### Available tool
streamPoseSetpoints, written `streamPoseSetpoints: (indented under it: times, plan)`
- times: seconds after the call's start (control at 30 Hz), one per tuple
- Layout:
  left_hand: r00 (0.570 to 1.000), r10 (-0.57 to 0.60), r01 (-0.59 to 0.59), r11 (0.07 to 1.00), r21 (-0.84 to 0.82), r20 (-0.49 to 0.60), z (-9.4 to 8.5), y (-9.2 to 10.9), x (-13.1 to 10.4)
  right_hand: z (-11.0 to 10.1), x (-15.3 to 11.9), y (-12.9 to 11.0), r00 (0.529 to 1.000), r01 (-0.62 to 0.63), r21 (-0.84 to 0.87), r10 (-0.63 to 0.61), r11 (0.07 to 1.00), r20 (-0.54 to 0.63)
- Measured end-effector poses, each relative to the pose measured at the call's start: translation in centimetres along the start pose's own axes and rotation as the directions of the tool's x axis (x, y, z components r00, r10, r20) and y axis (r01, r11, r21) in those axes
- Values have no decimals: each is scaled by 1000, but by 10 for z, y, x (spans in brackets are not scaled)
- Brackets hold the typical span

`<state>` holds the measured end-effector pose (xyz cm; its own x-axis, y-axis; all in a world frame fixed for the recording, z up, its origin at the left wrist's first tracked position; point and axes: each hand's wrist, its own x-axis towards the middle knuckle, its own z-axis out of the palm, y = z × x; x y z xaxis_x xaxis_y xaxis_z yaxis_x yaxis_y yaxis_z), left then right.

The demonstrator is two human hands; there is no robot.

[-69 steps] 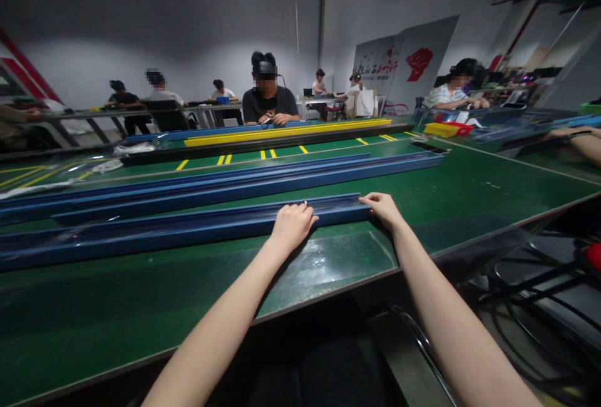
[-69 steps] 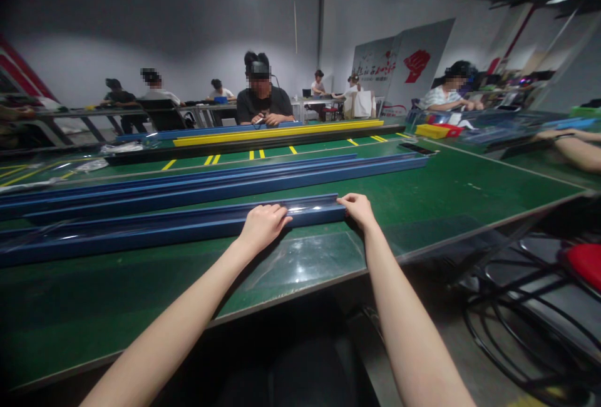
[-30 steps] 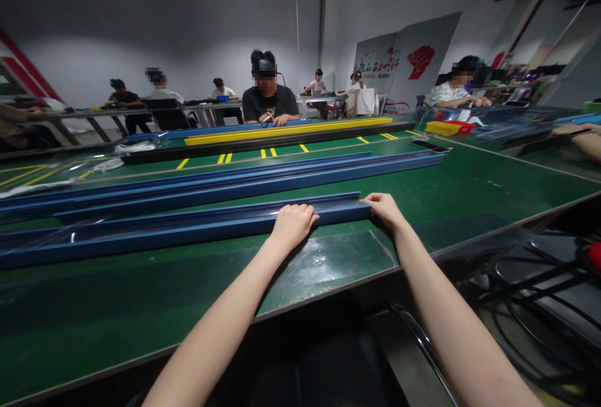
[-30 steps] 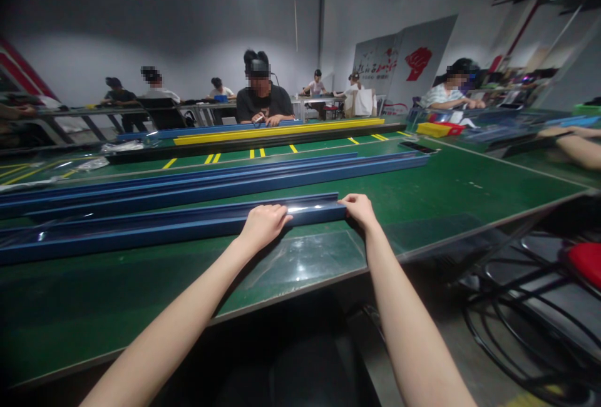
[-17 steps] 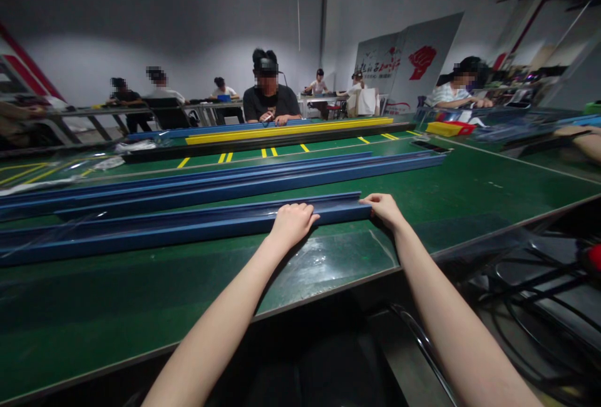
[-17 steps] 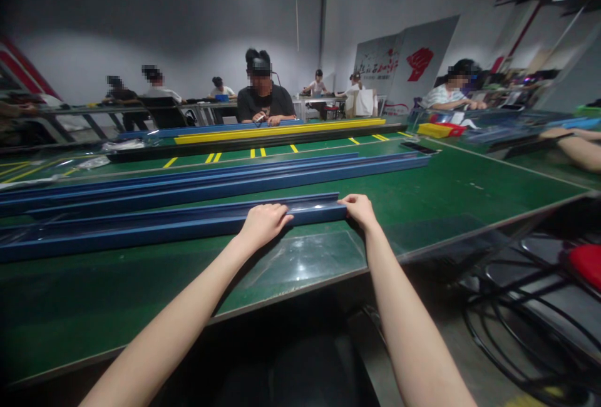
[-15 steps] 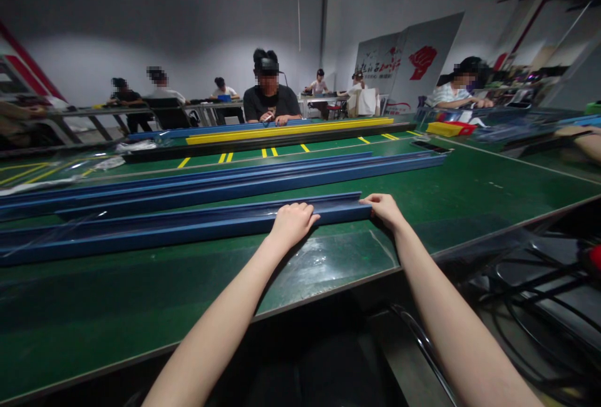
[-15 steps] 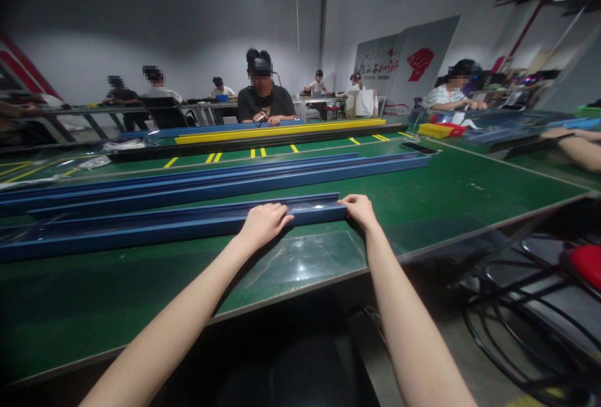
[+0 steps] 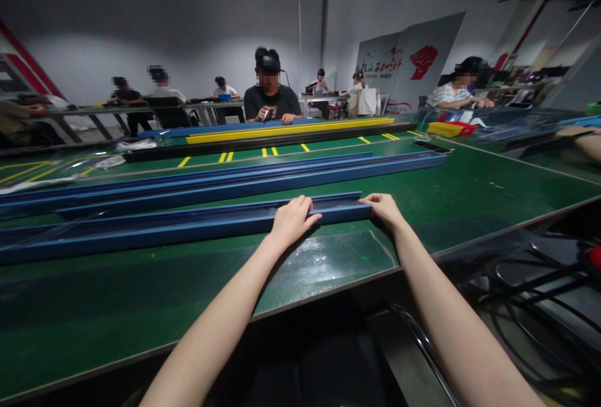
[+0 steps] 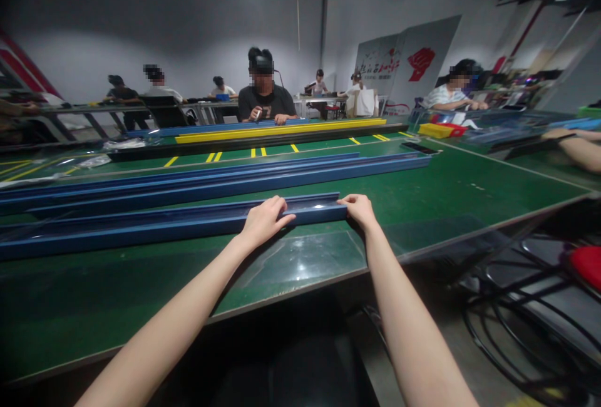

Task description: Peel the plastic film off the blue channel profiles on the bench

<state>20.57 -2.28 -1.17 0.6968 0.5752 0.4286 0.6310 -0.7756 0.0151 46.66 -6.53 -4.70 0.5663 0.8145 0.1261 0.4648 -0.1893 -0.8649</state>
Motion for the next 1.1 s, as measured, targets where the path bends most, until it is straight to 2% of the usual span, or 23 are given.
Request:
streamPoseSetpoints:
  times: [0.13, 0.3, 0.5, 0.77, 1.1]
  plan:
    - [999, -30, 28, 997, -75, -31, -1, 0, 1, 0, 1, 1, 1000, 2, -2, -2, 1000, 3]
    - [997, -78, 76, 990, -117, -19, -2, 1, 2, 0, 1, 0, 1000, 3, 2, -3, 1000, 4]
    - [996, -93, 93, 989, -114, 7, -5, 1, 2, -2, 1, 1, 1000, -9, 23, 9, 1000, 3]
    - [996, -84, 86, 992, -93, 28, -7, 2, 2, -3, 1, 3, 998, -13, 93, 17, 996, -52]
    - [993, -107, 111, 989, -99, 46, -8, 2, 2, -2, 0, 1, 999, 5, 51, -2, 999, -46]
